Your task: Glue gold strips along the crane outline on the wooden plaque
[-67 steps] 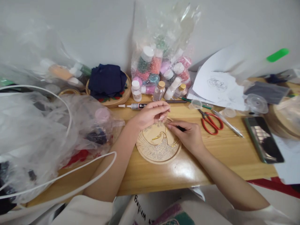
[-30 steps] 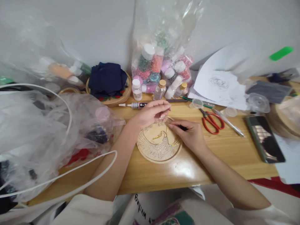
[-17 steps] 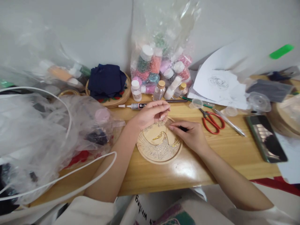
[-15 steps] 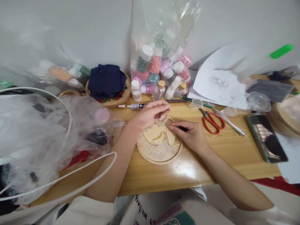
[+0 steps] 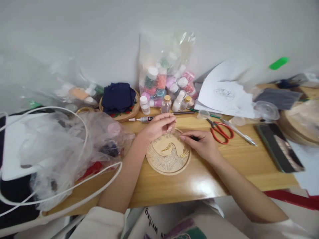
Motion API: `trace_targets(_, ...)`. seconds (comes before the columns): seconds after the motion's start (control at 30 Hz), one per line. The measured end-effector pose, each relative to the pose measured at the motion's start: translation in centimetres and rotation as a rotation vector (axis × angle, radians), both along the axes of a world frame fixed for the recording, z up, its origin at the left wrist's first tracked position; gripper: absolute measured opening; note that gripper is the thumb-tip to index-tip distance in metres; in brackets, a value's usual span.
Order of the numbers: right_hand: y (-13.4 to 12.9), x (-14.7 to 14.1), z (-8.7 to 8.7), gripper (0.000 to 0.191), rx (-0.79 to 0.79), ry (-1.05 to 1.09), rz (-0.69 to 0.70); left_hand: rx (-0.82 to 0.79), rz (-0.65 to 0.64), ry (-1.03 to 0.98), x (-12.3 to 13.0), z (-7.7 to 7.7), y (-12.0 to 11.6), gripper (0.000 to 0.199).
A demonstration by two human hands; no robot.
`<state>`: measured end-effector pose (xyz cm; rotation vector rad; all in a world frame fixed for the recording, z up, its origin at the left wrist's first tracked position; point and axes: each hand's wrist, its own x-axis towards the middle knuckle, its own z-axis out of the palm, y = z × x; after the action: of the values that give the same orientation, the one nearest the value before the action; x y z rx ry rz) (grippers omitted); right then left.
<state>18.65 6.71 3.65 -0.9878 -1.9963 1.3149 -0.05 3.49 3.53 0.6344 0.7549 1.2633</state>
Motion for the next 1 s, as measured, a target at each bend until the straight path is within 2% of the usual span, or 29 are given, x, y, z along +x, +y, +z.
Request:
trace_targets(0.17,0.2,0.1,0.9,0.018,0.016,0.101,-0.061,-0.038,0.045,0.093,0.3,-0.2,-0.3,0.025)
trace_targets(0.23,0.4,0.0,2.2,0.019,0.048,0.150,-0.095,0.004,0.049,0.132,0.5,0.2,-0.4,0.029)
trace_targets(0.3,0.5,0.0,4.4,0.019,0.080,0.210,-0.097,0.060,0.053,0.170,0.6,1.5,-0.6,0.034)
trace_targets(0.4,-0.1,0.5,9.2,0.012,0.146,0.289,-0.052,0.175,0.057,0.213,0.9,5.6,-1.7,0.041)
trace_targets(0.5,-1.8,1.6,14.4,0.006,0.274,0.351,0.005,0.304,-0.008,0.286,1.7,11.1,-4.0,0.038)
trace_targets(0.53,-2.5,2.0,15.8,0.005,0.333,0.368,0.022,0.392,-0.047,0.378,2.1,12.9,-5.0,0.034)
trace_targets(0.6,-4.0,2.7,18.0,0.005,0.445,0.372,0.030,0.498,-0.094,0.495,3.0,15.7,-6.8,0.028)
trace_targets(0.67,-5.2,3.3,19.1,0.006,0.508,0.379,0.047,0.562,-0.103,0.510,3.9,17.5,-8.4,0.027)
trace_targets(0.77,-6.4,3.6,19.8,0.007,0.535,0.407,0.083,0.591,-0.113,0.504,5.2,18.5,-9.7,0.031)
trace_targets(1.0,-7.0,3.7,20.3,0.004,0.509,0.419,0.177,0.559,-0.040,0.437,6.8,18.2,-10.4,0.032)
